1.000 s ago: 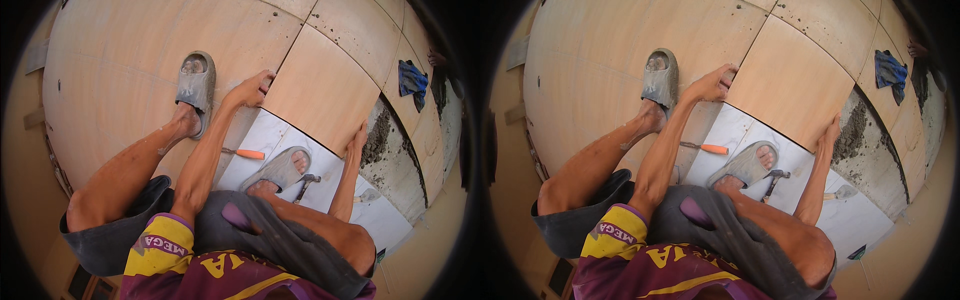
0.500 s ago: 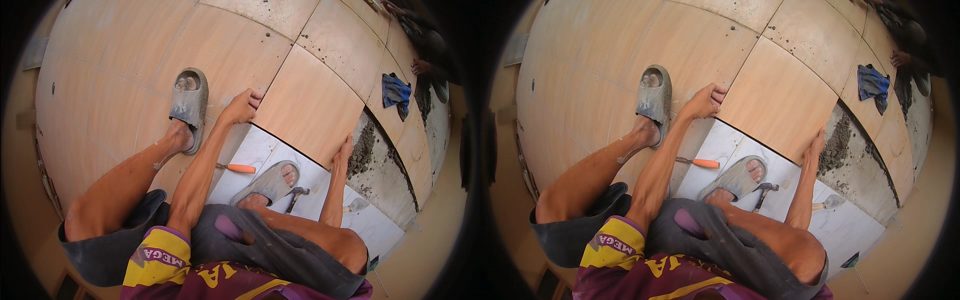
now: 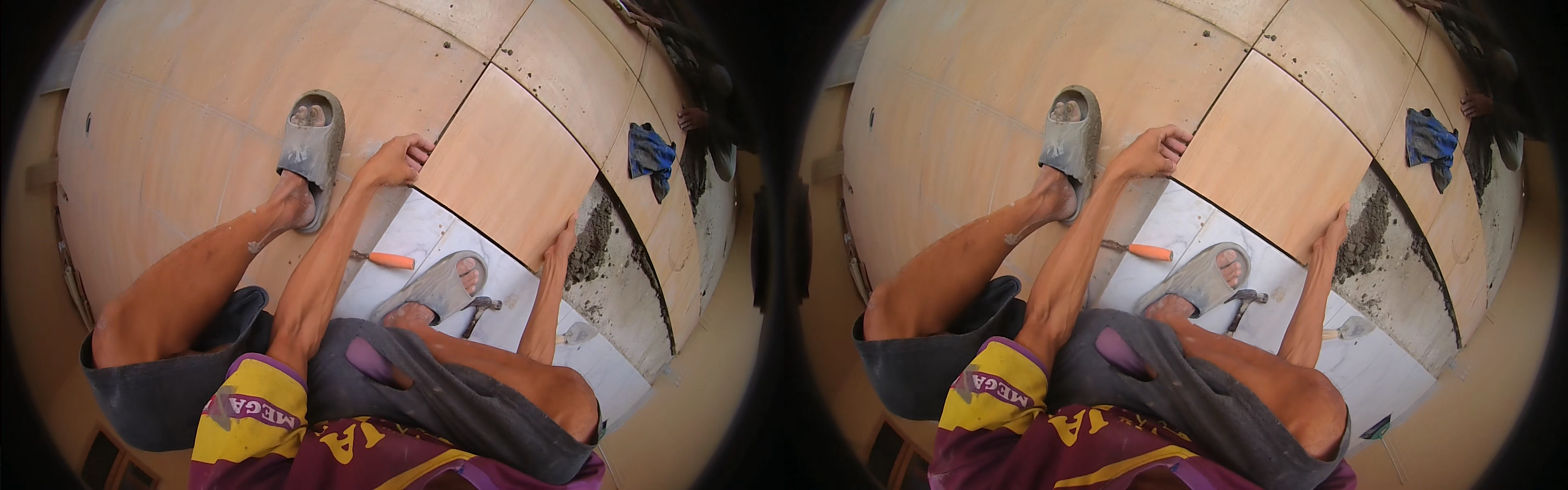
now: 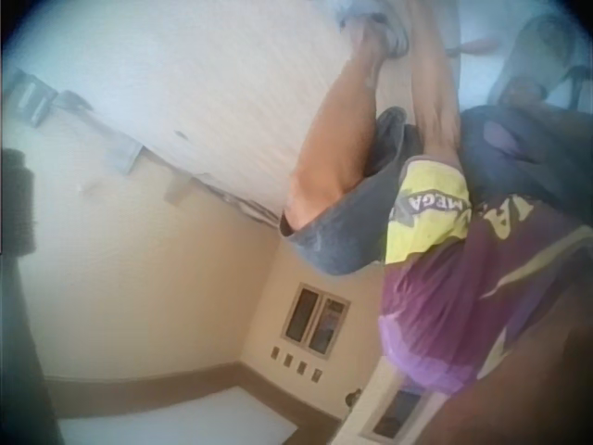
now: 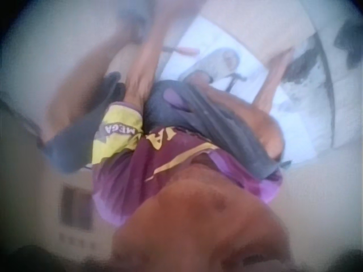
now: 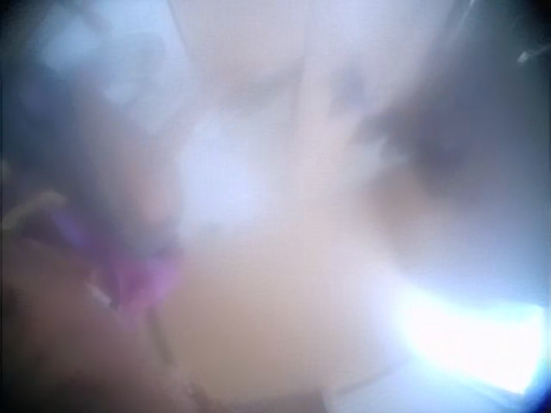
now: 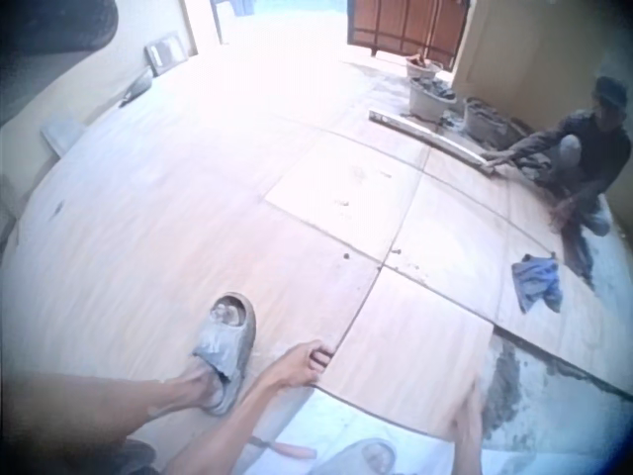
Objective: The person places a wooden tile on the floor and adjusts its position. They then use a trowel to spread cement on the floor. The person walks to an outdoor area to pick up a tape measure and returns to the room to measure the floor.
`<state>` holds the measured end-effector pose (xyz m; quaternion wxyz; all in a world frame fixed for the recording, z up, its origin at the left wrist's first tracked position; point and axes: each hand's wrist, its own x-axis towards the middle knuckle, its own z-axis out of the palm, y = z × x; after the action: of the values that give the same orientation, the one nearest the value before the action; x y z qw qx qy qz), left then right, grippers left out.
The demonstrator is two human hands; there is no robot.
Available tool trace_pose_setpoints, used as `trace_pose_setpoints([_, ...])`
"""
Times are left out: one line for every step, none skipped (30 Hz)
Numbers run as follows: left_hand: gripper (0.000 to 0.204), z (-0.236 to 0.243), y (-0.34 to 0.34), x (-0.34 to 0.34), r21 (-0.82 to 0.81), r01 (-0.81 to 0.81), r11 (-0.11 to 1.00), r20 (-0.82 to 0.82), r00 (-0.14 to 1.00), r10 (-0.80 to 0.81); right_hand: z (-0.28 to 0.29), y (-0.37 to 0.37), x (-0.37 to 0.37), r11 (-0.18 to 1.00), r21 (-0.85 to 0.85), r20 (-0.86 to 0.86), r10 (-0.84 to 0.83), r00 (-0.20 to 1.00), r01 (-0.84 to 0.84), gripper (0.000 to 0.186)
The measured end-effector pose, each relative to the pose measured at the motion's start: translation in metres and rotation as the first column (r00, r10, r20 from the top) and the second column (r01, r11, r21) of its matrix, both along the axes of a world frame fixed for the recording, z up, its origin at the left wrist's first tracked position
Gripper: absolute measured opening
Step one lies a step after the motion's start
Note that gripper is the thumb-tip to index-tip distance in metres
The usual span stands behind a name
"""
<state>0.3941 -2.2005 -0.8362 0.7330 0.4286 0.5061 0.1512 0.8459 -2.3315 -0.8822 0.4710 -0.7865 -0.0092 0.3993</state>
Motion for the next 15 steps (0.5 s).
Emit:
trace_pose_setpoints([0.062,0.000,-0.001,0.001,0.005,-0.006,1.000,0.015,1.000,0.006,0.001,0.000,-0.001,1.000,-0.004,0.010,0.002,1.000,-0.002,0.071])
trace_pose_setpoints([0.064,-0.003,-0.003,-0.001,0.011,-0.011,1.000,0.027,1.000,0.011,0.002,0.000,-0.005,1.000,0.003,0.002,0.004,1.000,-0.004,0.070])
trace_pose_setpoints([0.065,-0.006,-0.004,-0.004,0.016,-0.014,1.000,0.039,0.999,0.013,0.003,0.000,-0.008,1.000,0.008,-0.007,0.004,1.000,-0.004,0.070])
trace_pose_setpoints([0.067,-0.009,-0.006,-0.009,0.044,-0.006,0.999,0.021,1.000,0.005,0.003,0.001,-0.012,1.000,0.013,-0.017,0.002,1.000,-0.002,0.070])
trace_pose_setpoints([0.068,-0.010,-0.005,-0.008,0.071,0.010,0.997,0.013,1.000,-0.011,0.003,0.002,-0.010,1.000,0.010,-0.018,0.002,1.000,-0.002,0.072])
trace_pose_setpoints([0.069,-0.011,-0.006,-0.007,0.096,0.029,0.995,0.003,1.000,-0.029,0.003,0.001,-0.009,1.000,0.008,-0.021,-0.001,1.000,0.001,0.074])
trace_pose_setpoints([0.070,-0.011,-0.006,-0.009,0.085,0.025,0.996,0.009,1.000,-0.026,0.003,0.000,-0.009,1.000,0.005,-0.024,-0.007,1.000,0.007,0.077])
trace_pose_setpoints([0.070,-0.011,-0.006,-0.008,0.077,0.027,0.997,0.018,0.999,-0.028,0.003,-0.001,-0.008,1.000,0.015,-0.021,-0.003,1.000,0.003,0.077])
trace_pose_setpoints([0.071,-0.011,-0.005,-0.008,0.070,0.032,0.997,0.026,0.999,-0.034,0.000,0.000,-0.009,1.000,0.026,-0.018,-0.003,1.000,0.004,0.077])
trace_pose_setpoints([0.071,-0.010,-0.004,-0.011,0.094,0.046,0.995,0.000,0.999,-0.046,-0.002,0.001,-0.010,0.999,0.037,-0.017,-0.008,1.000,0.009,0.076])
trace_pose_setpoints([0.072,-0.010,-0.003,-0.012,0.118,0.066,0.991,-0.021,0.998,-0.064,-0.003,0.002,-0.009,0.999,0.033,-0.015,-0.002,1.000,0.002,0.076])
trace_pose_setpoints([0.073,-0.010,-0.002,-0.011,0.142,0.092,0.986,-0.038,0.995,-0.087,-0.003,0.002,-0.008,1.000,0.029,-0.008,-0.002,1.000,0.002,0.075])
trace_pose_setpoints([0.073,-0.009,-0.001,-0.009,0.138,0.091,0.986,-0.028,0.996,-0.088,-0.003,0.001,-0.008,1.000,0.024,-0.003,-0.008,1.000,0.008,0.074])
trace_pose_setpoints([0.074,-0.006,-0.001,-0.008,0.136,0.092,0.986,-0.022,0.996,-0.090,-0.006,0.000,-0.006,1.000,0.005,-0.029,-0.007,1.000,0.008,0.074])
trace_pose_setpoints([0.075,-0.003,0.002,-0.001,0.142,0.104,0.984,-0.004,0.994,-0.105,-0.010,-0.002,0.002,1.000,-0.007,-0.043,-0.020,0.999,0.020,0.074])
